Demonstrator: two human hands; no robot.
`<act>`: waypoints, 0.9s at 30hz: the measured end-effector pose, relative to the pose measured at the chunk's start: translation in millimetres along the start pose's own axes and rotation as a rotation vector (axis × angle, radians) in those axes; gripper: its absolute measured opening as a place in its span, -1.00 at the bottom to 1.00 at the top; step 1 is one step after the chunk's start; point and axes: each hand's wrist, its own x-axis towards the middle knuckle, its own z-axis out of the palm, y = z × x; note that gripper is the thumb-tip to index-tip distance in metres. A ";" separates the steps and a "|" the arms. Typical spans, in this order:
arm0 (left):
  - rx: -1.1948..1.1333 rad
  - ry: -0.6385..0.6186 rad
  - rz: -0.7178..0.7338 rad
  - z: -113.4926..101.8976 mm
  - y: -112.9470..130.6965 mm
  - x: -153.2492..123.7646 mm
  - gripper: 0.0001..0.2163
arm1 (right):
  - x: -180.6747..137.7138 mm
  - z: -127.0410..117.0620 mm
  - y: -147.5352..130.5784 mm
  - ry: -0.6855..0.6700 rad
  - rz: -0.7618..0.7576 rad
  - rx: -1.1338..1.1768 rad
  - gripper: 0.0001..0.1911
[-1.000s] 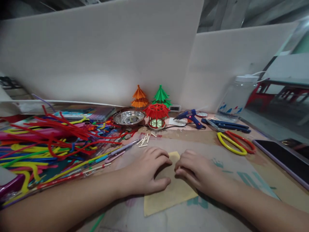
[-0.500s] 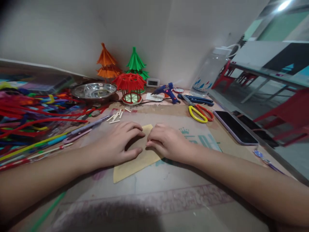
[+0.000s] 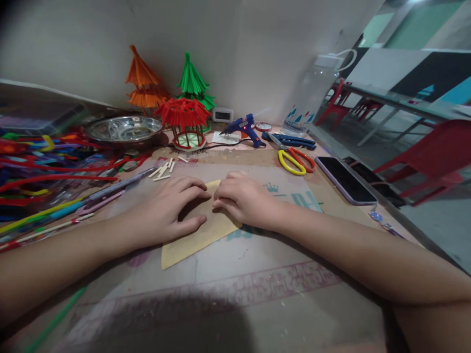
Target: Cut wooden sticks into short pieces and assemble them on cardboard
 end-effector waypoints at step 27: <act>-0.184 0.367 0.165 -4.2 1.3 -1.1 -0.86 | 6.2 -0.3 -17.4 0.050 0.551 1.006 -0.87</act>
